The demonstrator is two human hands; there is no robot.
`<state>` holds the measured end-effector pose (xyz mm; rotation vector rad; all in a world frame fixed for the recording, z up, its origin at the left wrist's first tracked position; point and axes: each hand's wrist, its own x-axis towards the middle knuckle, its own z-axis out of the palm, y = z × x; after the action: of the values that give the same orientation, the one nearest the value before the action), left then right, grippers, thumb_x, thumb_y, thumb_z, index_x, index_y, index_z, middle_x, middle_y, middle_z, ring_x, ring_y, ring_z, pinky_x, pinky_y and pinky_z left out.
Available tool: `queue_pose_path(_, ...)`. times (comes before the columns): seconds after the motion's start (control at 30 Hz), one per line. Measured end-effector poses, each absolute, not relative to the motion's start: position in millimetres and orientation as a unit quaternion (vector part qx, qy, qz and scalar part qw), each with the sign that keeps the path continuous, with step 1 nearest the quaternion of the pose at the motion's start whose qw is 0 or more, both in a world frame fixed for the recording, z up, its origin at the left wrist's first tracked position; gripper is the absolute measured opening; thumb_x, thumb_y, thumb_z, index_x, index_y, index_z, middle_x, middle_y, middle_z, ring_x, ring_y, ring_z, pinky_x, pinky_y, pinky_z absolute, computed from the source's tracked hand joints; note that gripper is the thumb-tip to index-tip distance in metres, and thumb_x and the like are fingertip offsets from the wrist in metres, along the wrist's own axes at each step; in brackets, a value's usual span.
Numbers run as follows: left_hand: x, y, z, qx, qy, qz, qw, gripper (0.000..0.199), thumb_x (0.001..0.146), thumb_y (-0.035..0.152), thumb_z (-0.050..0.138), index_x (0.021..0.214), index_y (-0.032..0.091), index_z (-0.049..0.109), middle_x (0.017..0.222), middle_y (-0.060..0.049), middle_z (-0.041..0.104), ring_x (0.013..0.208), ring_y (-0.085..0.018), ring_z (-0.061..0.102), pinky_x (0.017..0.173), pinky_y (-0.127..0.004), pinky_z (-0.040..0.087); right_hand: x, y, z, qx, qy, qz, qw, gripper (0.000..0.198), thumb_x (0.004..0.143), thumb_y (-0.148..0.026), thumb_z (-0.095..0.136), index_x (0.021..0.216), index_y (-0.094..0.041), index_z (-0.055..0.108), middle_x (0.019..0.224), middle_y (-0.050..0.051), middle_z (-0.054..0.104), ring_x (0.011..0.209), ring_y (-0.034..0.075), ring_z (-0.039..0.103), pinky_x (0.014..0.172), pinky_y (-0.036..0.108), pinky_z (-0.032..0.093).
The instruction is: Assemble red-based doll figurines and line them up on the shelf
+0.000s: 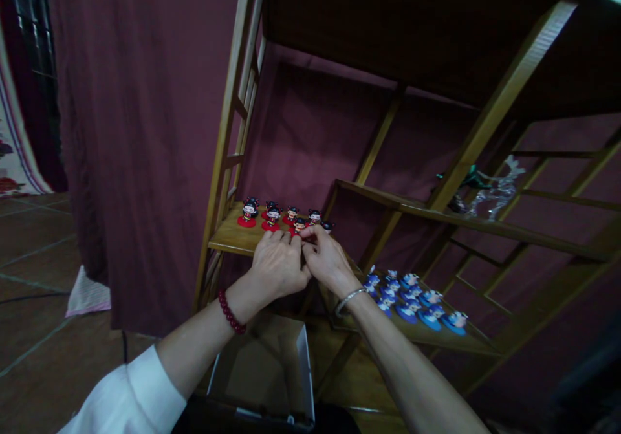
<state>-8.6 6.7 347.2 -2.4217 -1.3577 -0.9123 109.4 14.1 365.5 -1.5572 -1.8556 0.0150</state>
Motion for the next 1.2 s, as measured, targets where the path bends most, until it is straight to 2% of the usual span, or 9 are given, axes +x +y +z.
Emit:
queue_pose_path(0.77,-8.5,10.2,337.8,-0.811,-0.458,-0.334,0.143,0.043,0.079,0.043,0.045,0.103,0.010,0.059,0.099,-0.015,0.063,0.098,-0.028,0.053,0.089,-0.040,0.036,111.9,16.8,363.8,-0.588,-0.719,0.022,0.370,0.021,0.072,-0.009,0.044,0.087,-0.021,0.051,0.088,0.004,0.065,0.084,0.017,0.062,0.080,0.031,0.046)
queue_pose_path(1.07,-9.7,4.4,337.7,-0.810,-0.460,-0.340,0.130,0.034,0.080,0.038,0.048,0.100,0.012,0.058,0.103,-0.015,0.063,0.102,-0.027,0.053,0.087,-0.040,0.039,122.0,13.1,351.5,-0.521,-0.721,0.057,0.453,0.018,0.073,-0.011,0.042,0.086,-0.022,0.049,0.093,0.005,0.064,0.086,0.016,0.064,0.081,0.032,0.049)
queue_pose_path(1.2,-8.1,1.0,334.8,-0.814,-0.438,-0.354,0.143,0.027,0.082,0.034,0.047,0.096,0.013,0.058,0.101,-0.013,0.063,0.103,-0.026,0.052,0.088,-0.040,0.039,134.8,5.1,348.0,-0.499,-0.705,0.030,0.502,0.013,0.074,-0.015,0.043,0.085,-0.022,0.048,0.094,0.006,0.064,0.084,0.017,0.064,0.082,0.035,0.050)
